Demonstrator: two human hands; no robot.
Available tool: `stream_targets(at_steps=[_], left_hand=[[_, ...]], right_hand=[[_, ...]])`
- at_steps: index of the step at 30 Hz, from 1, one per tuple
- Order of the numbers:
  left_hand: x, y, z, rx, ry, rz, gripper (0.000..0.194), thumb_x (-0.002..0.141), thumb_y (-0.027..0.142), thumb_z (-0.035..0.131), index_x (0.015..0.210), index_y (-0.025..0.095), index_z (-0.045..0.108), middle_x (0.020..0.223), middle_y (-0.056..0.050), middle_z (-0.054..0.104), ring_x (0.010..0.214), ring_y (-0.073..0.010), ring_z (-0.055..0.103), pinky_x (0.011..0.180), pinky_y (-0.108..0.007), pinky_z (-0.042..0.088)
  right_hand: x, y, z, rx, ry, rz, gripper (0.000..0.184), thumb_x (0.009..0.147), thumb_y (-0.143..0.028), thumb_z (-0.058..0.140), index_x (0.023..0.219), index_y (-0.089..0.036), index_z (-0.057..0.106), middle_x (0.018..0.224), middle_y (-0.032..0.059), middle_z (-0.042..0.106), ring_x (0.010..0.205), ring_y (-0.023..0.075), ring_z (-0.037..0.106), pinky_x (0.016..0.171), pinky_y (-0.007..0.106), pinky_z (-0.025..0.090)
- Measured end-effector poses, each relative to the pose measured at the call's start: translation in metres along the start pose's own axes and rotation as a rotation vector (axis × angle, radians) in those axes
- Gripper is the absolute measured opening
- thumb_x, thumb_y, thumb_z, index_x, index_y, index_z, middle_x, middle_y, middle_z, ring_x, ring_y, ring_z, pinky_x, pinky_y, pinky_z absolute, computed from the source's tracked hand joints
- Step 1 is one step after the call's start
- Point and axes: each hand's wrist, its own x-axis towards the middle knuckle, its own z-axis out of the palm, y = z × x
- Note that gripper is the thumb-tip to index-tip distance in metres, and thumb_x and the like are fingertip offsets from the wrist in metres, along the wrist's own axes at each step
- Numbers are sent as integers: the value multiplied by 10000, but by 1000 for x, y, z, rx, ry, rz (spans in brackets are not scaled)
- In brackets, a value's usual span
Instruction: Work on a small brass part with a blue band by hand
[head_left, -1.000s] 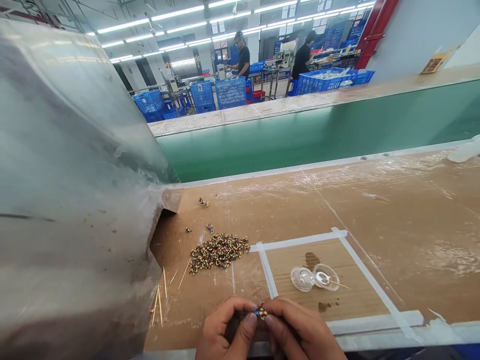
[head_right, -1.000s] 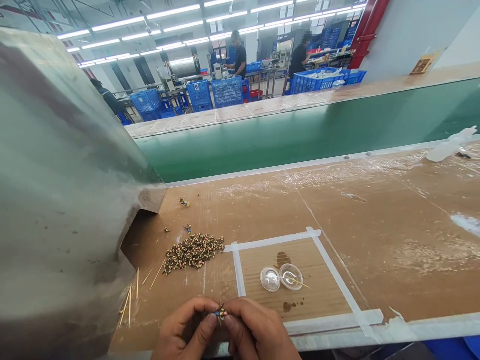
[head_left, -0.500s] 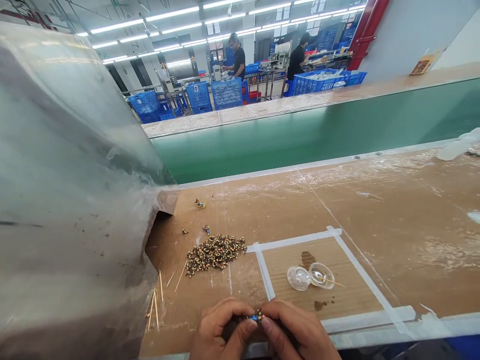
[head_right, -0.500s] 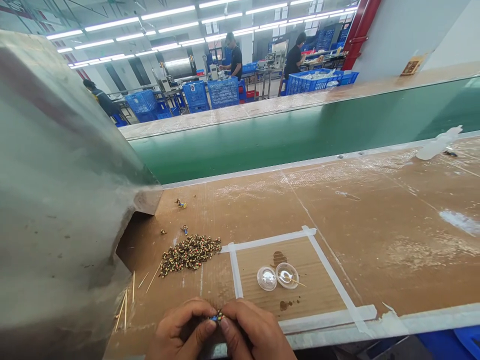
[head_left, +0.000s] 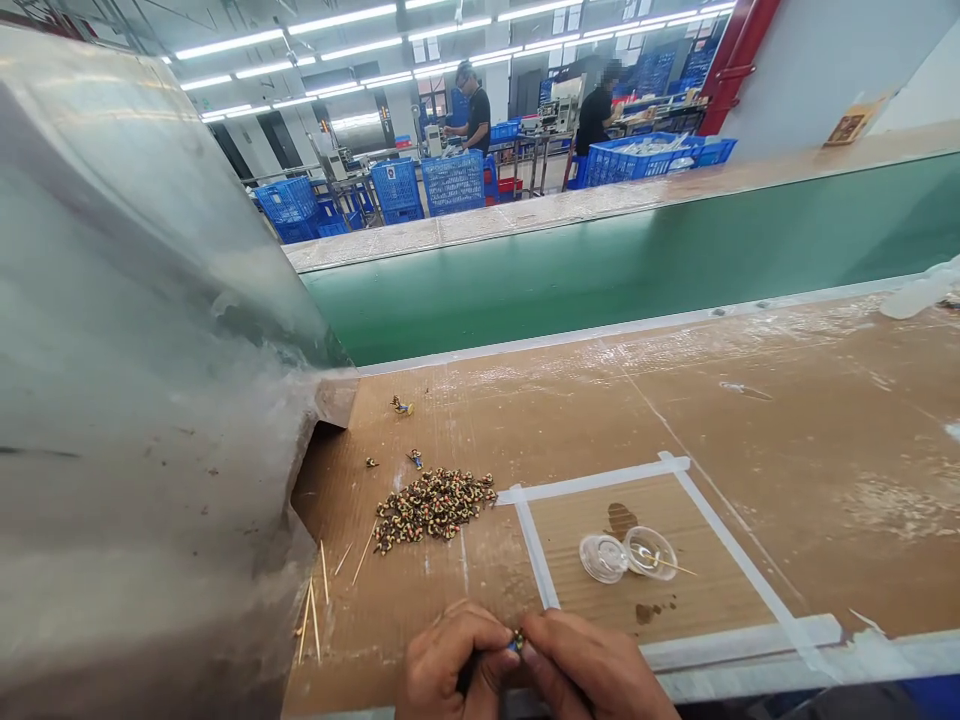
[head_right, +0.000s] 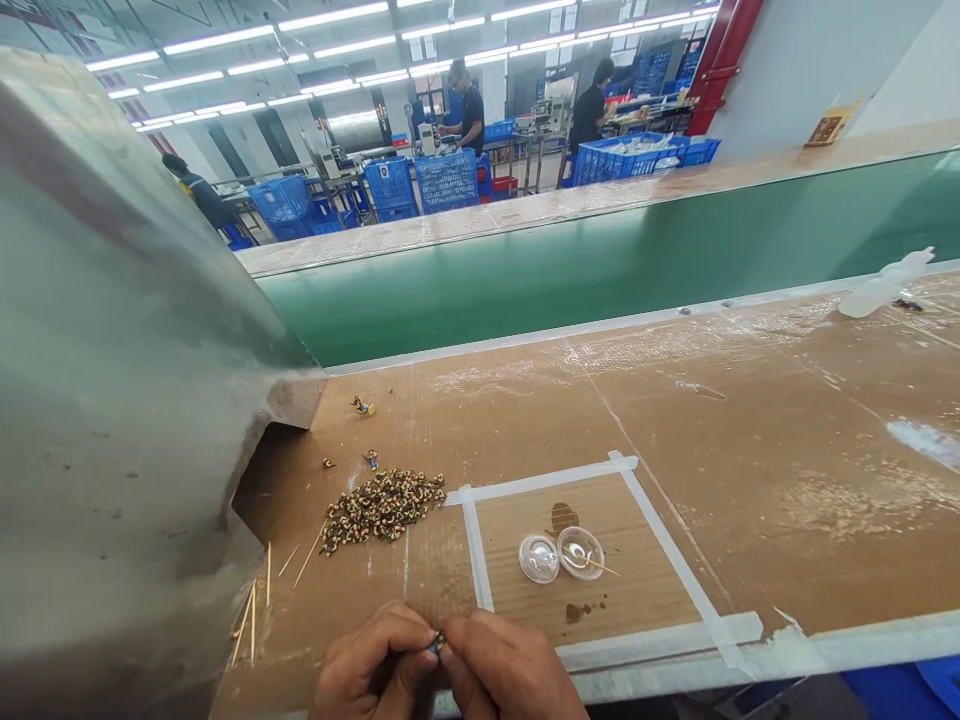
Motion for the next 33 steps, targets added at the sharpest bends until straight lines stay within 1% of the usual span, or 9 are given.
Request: stream_targets(at_steps=[6,12,16,21,24,26,28,30,33], left_hand=[[7,11,-5,68,-91,16,138,1006,214,634,868,215,642,703,21,672,617,-122,633,601,-201,493],[-1,6,-5,46,-67,-29,142,1013,248,626,872,231,632,716,28,652,638,-128,615,618,-217,465],[1,9,-7,38,-129,-42,102,988,191,646,896,235,644,734,35,675,652,-125,632,636,-209,475],[2,20,-8,55,-51,-247,125,964,303,684,865,245,734,748,34,717,679,-139,652,675,-218,490],[2,24,-11,28,-15,-428,201,948,431,700,885,263,790,807,16,774,748,-160,692,746,-228,511],[4,28,-12,-22,-9,-504,289,949,502,680,882,246,795,785,1,780,740,-160,696,739,-223,515],[7,32,-13,-58,-16,-538,359,948,545,666,856,219,786,726,-9,759,696,-156,679,698,-216,509],[10,35,-14,-50,-34,-541,393,941,557,668,827,198,779,710,-26,743,681,-165,664,667,-222,508],[13,39,-14,-8,-73,-533,406,933,555,674,802,185,778,717,-47,729,670,-180,645,627,-236,515]], right_hand=[[-3,1,-1,47,-16,8,292,1149,-307,347,919,-233,512,681,-35,564,556,108,554,524,213,413],[-8,4,-1,59,-65,52,287,1134,-293,363,924,-226,546,695,-17,583,572,127,567,534,233,420],[-5,4,-3,73,-66,47,306,1138,-300,347,938,-217,564,702,-4,606,581,129,580,532,233,421],[5,-6,-15,189,-157,163,293,1114,-303,439,880,-218,595,713,-12,628,628,121,602,585,208,451],[-2,-6,-13,226,-105,305,237,1103,-373,477,1025,-236,654,822,8,713,722,143,683,665,220,514],[-10,-5,-9,264,-32,437,246,1106,-415,468,1125,-237,637,794,5,714,657,143,684,615,223,532],[-16,-4,-5,324,19,492,244,1112,-413,452,1170,-237,610,759,-7,674,514,113,604,476,200,484],[-18,-4,-2,366,53,421,211,1111,-376,456,1190,-256,610,848,9,651,495,94,550,427,189,447],[-17,-5,1,364,84,277,206,1111,-280,444,1162,-299,643,954,16,588,558,82,524,454,177,434]])
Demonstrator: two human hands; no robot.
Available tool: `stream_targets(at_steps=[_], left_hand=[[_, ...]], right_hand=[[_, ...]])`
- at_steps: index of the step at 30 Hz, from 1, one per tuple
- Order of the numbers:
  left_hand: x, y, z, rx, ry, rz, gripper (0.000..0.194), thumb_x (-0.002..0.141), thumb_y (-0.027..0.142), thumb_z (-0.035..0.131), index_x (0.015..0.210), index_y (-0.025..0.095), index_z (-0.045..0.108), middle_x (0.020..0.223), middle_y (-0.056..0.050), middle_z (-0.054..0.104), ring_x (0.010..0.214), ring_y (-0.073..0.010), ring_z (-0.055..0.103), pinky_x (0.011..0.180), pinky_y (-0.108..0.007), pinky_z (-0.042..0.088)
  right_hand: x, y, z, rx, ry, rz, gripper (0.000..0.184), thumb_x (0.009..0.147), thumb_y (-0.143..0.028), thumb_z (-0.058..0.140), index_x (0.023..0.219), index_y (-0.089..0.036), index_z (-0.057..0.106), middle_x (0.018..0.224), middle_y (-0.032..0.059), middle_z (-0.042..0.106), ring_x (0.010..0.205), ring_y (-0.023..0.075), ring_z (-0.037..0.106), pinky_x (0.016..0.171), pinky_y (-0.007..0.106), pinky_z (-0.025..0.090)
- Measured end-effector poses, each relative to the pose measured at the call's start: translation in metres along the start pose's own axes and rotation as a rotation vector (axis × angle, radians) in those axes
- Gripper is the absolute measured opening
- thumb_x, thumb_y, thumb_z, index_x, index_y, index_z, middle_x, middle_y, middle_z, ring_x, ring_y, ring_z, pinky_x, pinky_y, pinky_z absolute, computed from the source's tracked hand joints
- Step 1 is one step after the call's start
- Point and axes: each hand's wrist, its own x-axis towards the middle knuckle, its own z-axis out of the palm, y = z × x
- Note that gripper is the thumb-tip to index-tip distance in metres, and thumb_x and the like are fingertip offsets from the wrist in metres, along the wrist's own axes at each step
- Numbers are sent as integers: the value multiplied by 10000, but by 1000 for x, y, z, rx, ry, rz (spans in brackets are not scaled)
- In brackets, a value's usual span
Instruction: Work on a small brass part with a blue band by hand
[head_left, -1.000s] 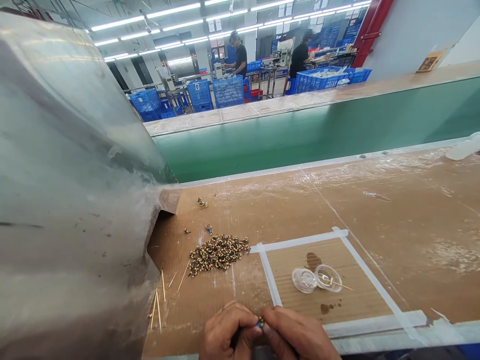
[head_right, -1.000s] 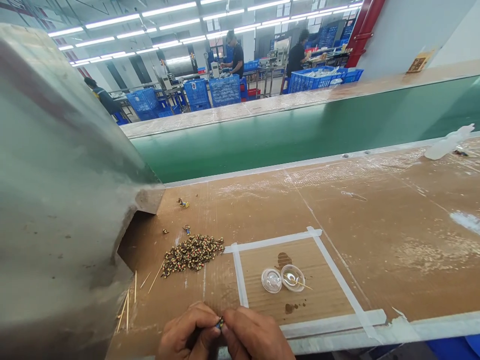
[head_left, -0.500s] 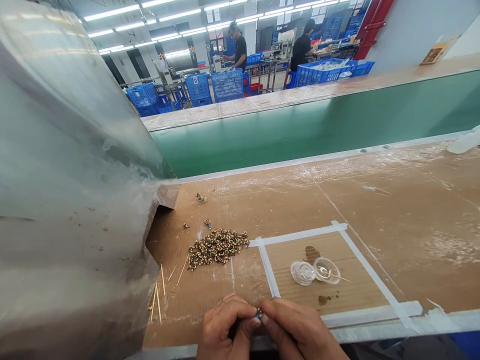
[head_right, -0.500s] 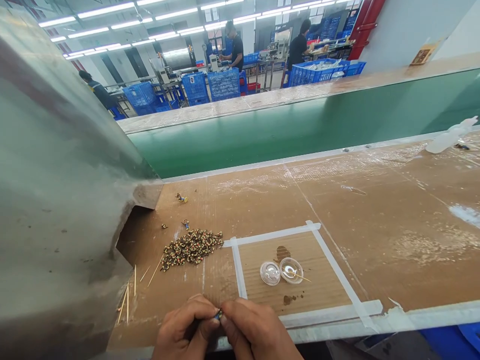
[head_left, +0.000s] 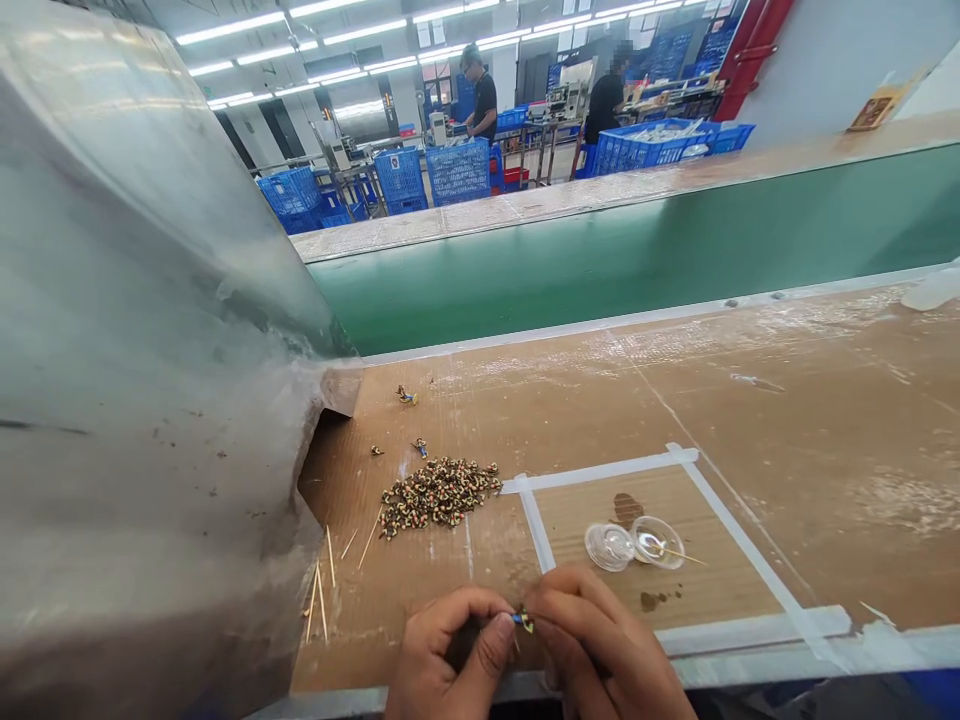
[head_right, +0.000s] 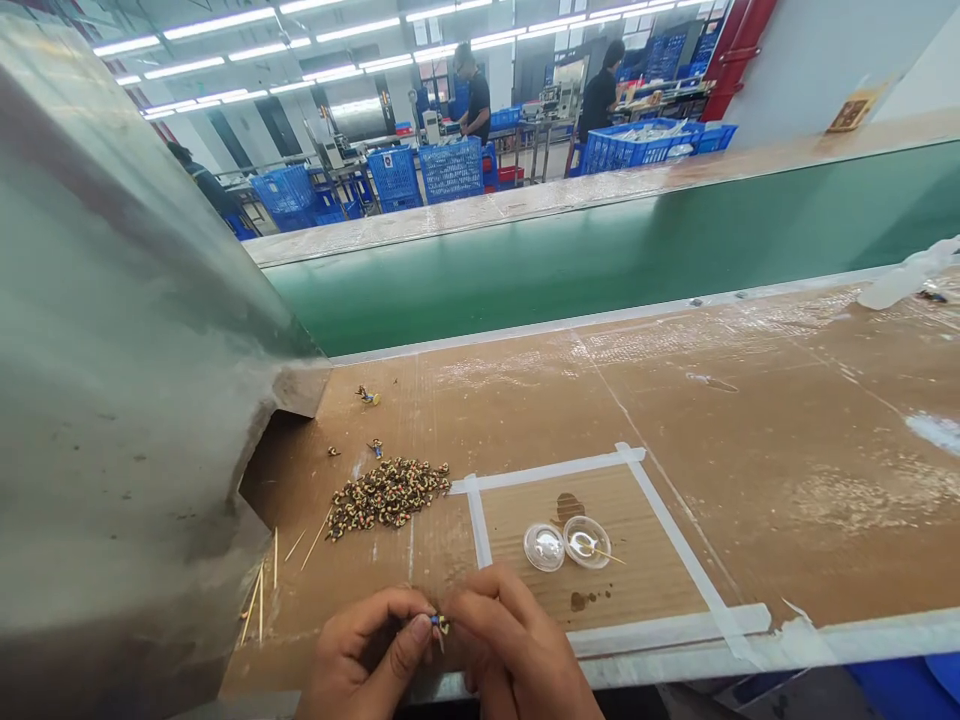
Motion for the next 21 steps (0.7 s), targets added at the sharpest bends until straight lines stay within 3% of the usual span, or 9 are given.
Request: stream_targets(at_steps=[6,11,15,21], left_hand=[[-1,-8,-3,-8,-51,-16,421,940,590,643,886,197,784,781,-55,744,751,-204,675,699,-263,540],[-4,-16,1,5,-18,58,304,907,540,721,944,245,785,894,-16,782,847,-196,710,823,-269,504],[-3,-10,6,38,1,110,204,957,428,683,902,254,775,831,17,765,797,-173,694,788,-258,492],[-1,-8,7,16,4,217,205,982,362,663,869,219,757,767,0,739,709,-164,676,691,-250,491]], right_hand=[[1,-3,1,8,7,0,191,1114,-256,441,1095,-280,630,932,5,552,553,86,497,480,201,427],[2,-7,-2,-23,2,54,212,1121,-301,435,1039,-250,624,919,7,572,558,96,518,499,215,441],[5,-9,-6,-108,-29,-7,227,1117,-309,444,1022,-237,637,868,19,602,733,150,615,640,239,499],[5,-4,-9,-119,-86,-65,160,1099,-264,483,1082,-244,640,904,31,664,804,162,648,731,247,540]])
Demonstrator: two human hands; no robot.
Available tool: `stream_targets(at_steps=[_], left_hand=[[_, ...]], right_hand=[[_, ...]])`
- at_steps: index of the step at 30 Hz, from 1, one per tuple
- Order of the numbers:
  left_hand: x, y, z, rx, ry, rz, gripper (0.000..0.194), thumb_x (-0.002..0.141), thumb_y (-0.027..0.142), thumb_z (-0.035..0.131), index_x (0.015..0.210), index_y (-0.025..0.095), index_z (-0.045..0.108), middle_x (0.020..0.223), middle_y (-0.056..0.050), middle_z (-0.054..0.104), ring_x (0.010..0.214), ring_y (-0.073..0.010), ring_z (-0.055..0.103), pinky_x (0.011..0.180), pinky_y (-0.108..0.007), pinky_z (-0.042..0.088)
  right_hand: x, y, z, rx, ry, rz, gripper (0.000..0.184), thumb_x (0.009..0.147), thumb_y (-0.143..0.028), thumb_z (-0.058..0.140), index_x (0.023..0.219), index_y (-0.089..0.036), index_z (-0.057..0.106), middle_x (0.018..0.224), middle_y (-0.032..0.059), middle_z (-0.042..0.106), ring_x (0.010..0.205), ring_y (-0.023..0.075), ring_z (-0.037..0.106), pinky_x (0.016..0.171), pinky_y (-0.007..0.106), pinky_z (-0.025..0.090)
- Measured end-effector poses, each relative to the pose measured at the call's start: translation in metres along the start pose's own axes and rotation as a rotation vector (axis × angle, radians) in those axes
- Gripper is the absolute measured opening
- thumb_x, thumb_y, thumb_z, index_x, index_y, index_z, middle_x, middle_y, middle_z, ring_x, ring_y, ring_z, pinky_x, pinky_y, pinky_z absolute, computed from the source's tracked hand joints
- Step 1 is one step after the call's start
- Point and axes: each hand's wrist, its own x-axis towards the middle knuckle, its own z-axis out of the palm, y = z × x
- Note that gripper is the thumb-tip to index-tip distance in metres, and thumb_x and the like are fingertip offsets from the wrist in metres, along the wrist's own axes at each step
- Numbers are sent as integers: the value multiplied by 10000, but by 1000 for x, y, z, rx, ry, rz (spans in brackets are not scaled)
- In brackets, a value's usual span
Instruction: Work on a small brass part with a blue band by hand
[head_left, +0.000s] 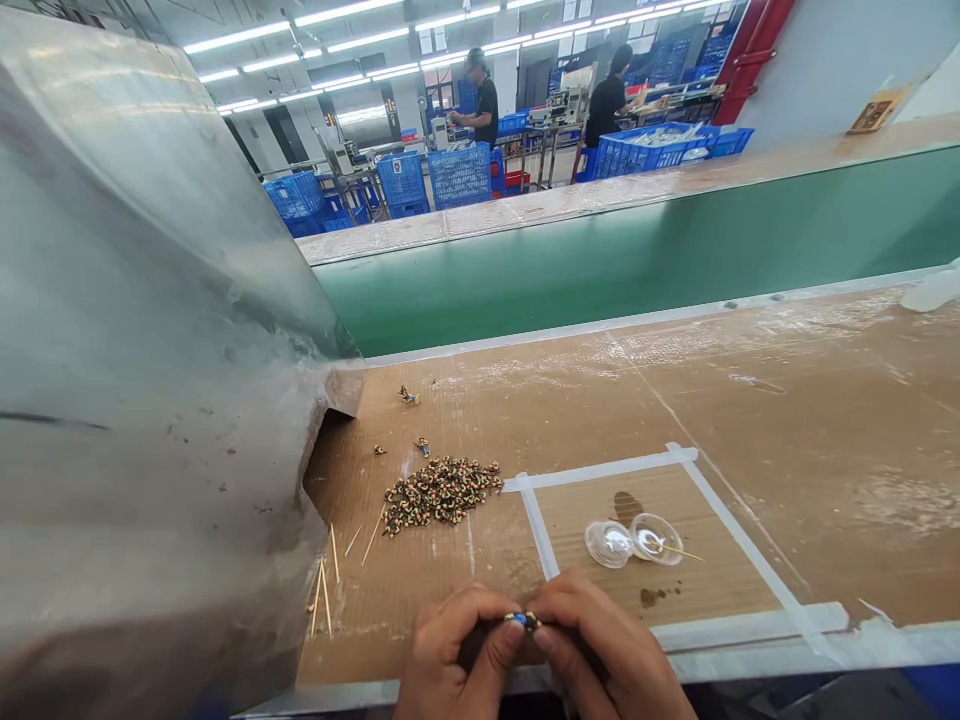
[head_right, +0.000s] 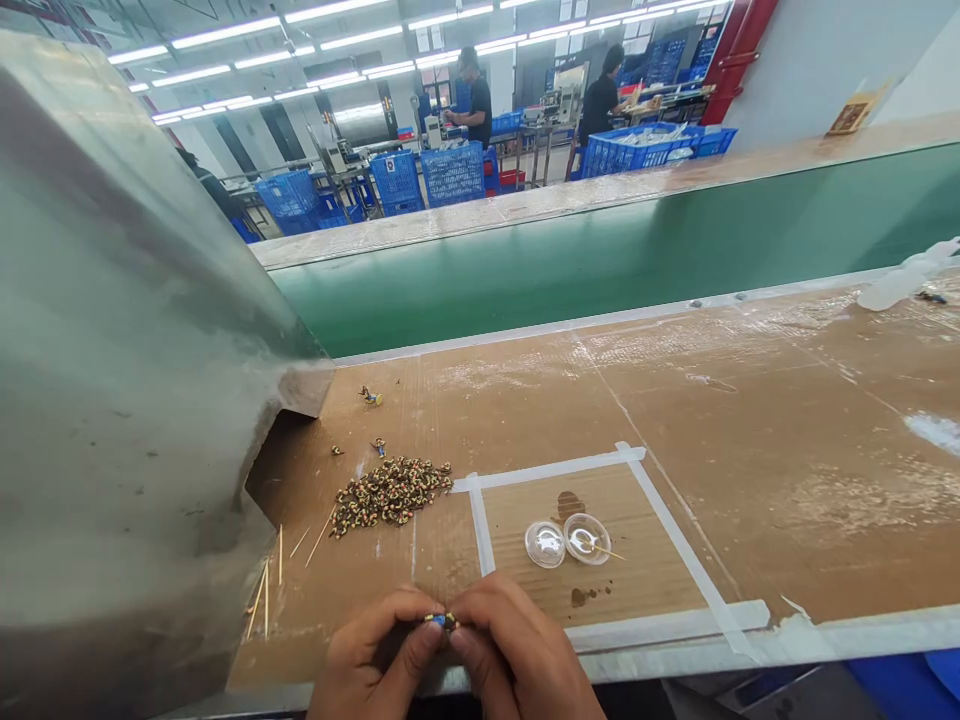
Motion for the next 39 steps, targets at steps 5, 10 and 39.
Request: stream_targets(at_steps=[5,10,39], left_hand=[[0,-10,1,-61,-29,102,108,990,240,652,928,241,739,777,22,716,703,-131,652,682,-225,476],[1,-19,1,-1,-62,230,101,996,188,610,944,227,688,751,13,673,681,-139,610,658,-246,440],[4,-8,-1,148,-125,304,162,948,74,549,906,226,587,721,18,635,655,-135,587,616,-253,415]], right_hand=[[-2,-1,2,-33,-23,-32,191,1066,-131,479,1125,-260,606,886,13,657,781,155,626,700,238,506],[3,-6,-1,-40,-68,-42,214,1041,-84,457,1066,-266,567,850,-5,619,761,152,596,654,242,446],[3,-6,-4,-180,-150,-62,288,954,-9,371,1000,-236,542,807,-2,577,657,146,549,591,252,391]])
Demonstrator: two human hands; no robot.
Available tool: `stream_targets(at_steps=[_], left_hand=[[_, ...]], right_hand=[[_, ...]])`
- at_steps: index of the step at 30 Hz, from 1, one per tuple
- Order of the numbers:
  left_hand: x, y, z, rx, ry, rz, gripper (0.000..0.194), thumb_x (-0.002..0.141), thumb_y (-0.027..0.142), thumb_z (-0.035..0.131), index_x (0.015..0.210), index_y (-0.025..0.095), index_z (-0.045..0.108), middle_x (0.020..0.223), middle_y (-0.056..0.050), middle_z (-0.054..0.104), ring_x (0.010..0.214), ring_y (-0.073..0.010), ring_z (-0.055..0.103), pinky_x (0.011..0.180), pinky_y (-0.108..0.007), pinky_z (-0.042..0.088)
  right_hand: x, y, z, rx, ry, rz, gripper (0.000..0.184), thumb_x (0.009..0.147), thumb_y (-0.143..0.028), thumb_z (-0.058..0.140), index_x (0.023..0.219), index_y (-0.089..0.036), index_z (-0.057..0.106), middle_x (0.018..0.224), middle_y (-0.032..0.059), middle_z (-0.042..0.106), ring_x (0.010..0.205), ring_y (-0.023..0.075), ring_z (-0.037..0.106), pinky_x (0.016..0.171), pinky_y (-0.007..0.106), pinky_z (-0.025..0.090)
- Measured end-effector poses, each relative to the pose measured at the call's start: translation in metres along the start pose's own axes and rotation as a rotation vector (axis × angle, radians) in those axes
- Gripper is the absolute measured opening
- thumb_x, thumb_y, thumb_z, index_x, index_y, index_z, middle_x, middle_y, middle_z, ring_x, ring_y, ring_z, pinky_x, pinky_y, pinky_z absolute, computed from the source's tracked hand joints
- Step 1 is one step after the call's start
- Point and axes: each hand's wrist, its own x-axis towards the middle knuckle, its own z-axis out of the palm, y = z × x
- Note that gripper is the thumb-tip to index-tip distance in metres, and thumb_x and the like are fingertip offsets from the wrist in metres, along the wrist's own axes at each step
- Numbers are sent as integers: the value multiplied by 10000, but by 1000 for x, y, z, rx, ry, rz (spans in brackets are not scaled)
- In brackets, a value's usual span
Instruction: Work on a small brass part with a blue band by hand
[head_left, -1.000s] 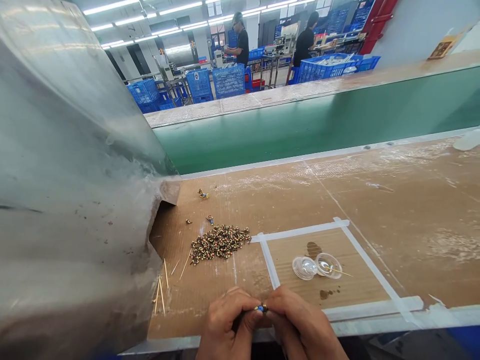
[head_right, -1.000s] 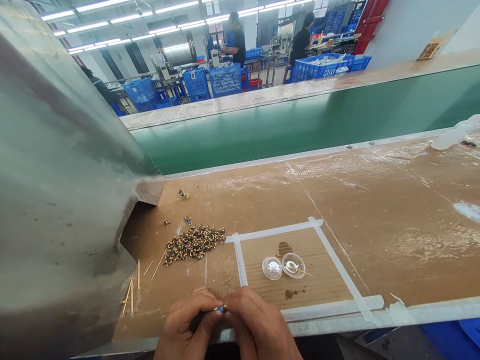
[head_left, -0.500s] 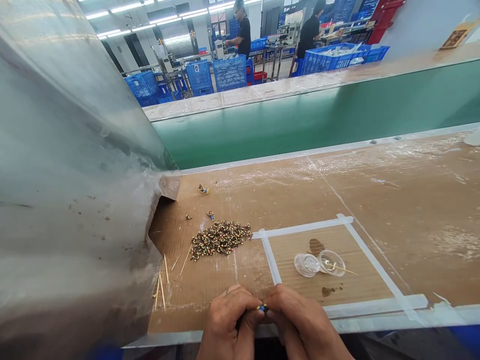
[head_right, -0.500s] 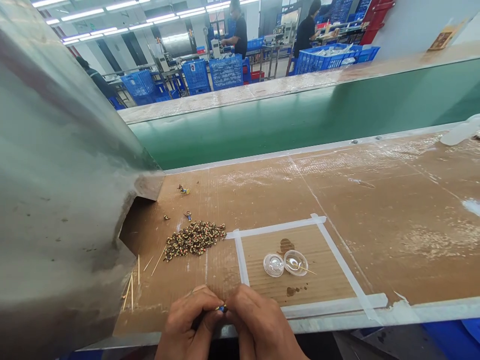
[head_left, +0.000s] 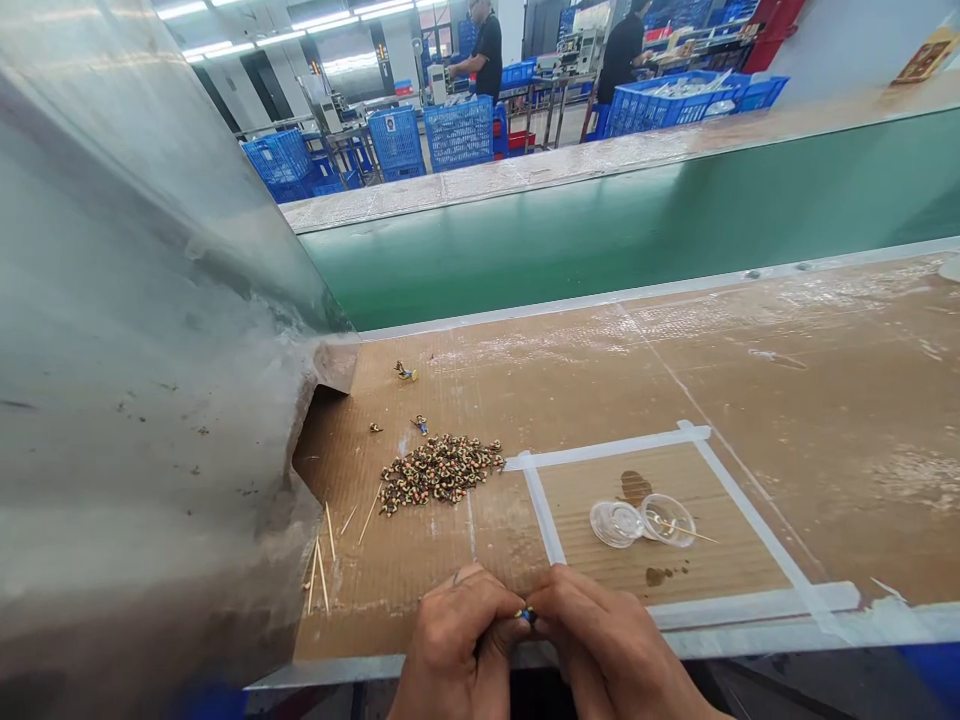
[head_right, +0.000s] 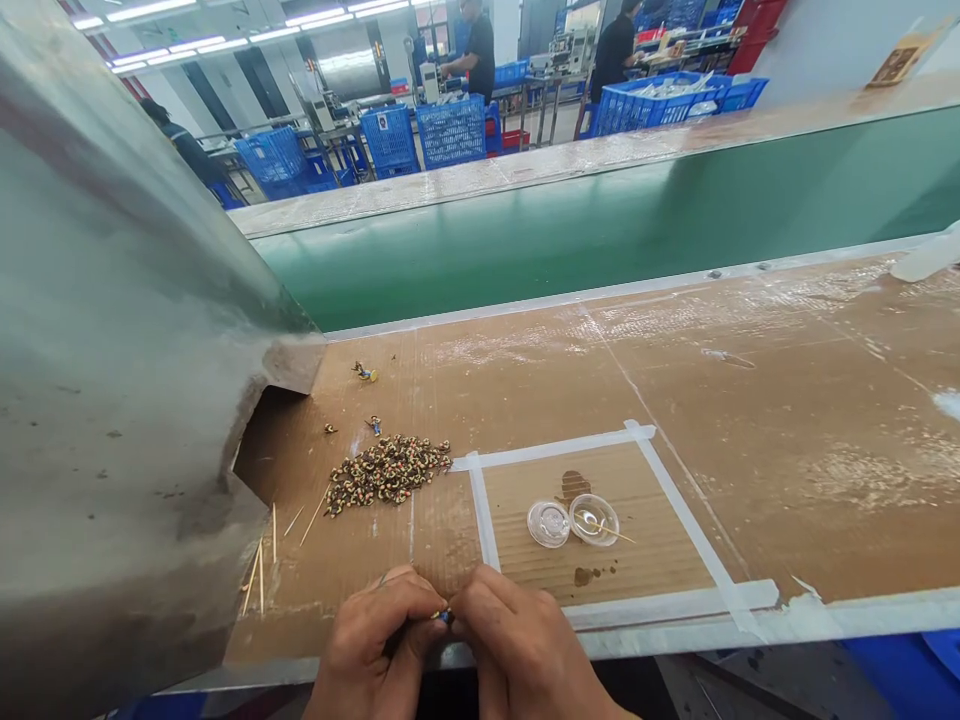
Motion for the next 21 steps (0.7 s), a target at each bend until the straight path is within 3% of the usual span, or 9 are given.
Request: stream_targets(at_steps=[10,21], left_hand=[[2,3,-3,42,-45,-17,162,965,82,534,891,222,571,724,15,632,661,-138,583,623,-261,417],[7,2,-8,55,-96,-12,158,964,88,541,886,220,581,719,9,618,653,-145,586,607,-266,419]], right_hand=[[8,-7,-1,-14,51,-25,296,917,9,360,951,-240,518,764,-25,549,607,128,504,554,242,358],[5,-2,-2,-1,-7,42,236,913,-48,370,861,-235,504,743,-9,570,607,142,526,558,264,362]])
